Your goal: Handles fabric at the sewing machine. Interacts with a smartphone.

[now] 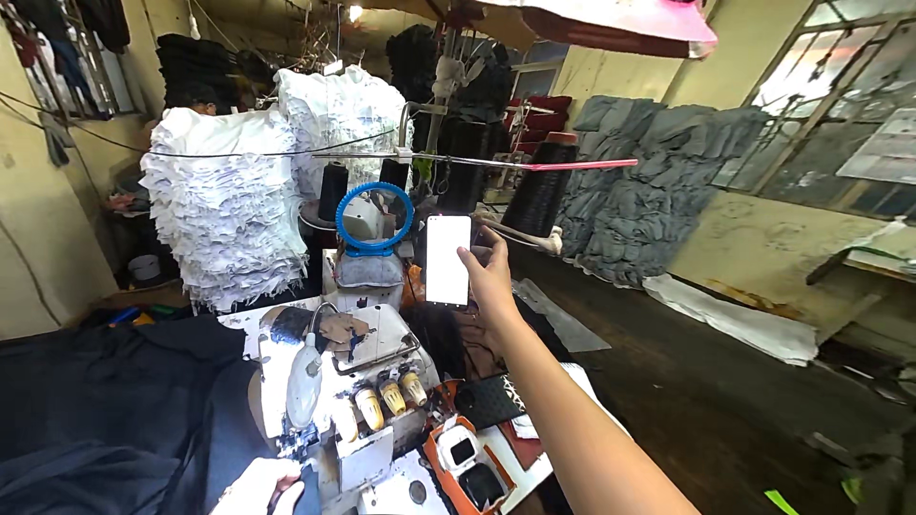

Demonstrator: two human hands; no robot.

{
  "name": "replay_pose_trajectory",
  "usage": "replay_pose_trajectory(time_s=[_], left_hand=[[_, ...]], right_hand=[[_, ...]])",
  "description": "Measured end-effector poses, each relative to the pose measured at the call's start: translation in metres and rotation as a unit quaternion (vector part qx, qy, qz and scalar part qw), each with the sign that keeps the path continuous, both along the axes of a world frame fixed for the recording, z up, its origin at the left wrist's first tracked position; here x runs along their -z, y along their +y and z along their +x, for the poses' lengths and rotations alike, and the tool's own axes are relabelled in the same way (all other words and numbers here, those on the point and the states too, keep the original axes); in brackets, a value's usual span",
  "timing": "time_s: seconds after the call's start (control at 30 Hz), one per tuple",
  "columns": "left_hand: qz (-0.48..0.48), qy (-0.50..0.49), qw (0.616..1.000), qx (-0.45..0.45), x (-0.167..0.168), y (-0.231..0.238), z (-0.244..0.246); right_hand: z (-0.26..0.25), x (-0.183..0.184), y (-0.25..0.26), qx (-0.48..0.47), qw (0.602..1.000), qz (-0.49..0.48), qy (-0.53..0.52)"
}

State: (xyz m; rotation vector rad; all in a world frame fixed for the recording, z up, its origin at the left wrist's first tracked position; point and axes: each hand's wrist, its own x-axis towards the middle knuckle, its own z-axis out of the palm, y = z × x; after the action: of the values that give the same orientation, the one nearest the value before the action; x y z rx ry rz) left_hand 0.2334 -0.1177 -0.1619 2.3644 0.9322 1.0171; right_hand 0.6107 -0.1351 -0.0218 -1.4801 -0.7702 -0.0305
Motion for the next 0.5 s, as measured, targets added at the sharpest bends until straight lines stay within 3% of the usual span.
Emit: replay_pose_trajectory(time_s=[0.33, 0.5], left_hand=[[-0.021, 0.006, 1.000, -0.002, -0.009, -0.004, 0.001], [-0.015, 0.006, 1.000, -0.004, -0.006, -0.003, 0.001]], right_hand=[[-0.005, 0.056, -0.025, -0.092, 0.992, -0.054, 0.067], [-0.006, 0.069, -0.021, -0.093, 0.992, -0.026, 0.077]])
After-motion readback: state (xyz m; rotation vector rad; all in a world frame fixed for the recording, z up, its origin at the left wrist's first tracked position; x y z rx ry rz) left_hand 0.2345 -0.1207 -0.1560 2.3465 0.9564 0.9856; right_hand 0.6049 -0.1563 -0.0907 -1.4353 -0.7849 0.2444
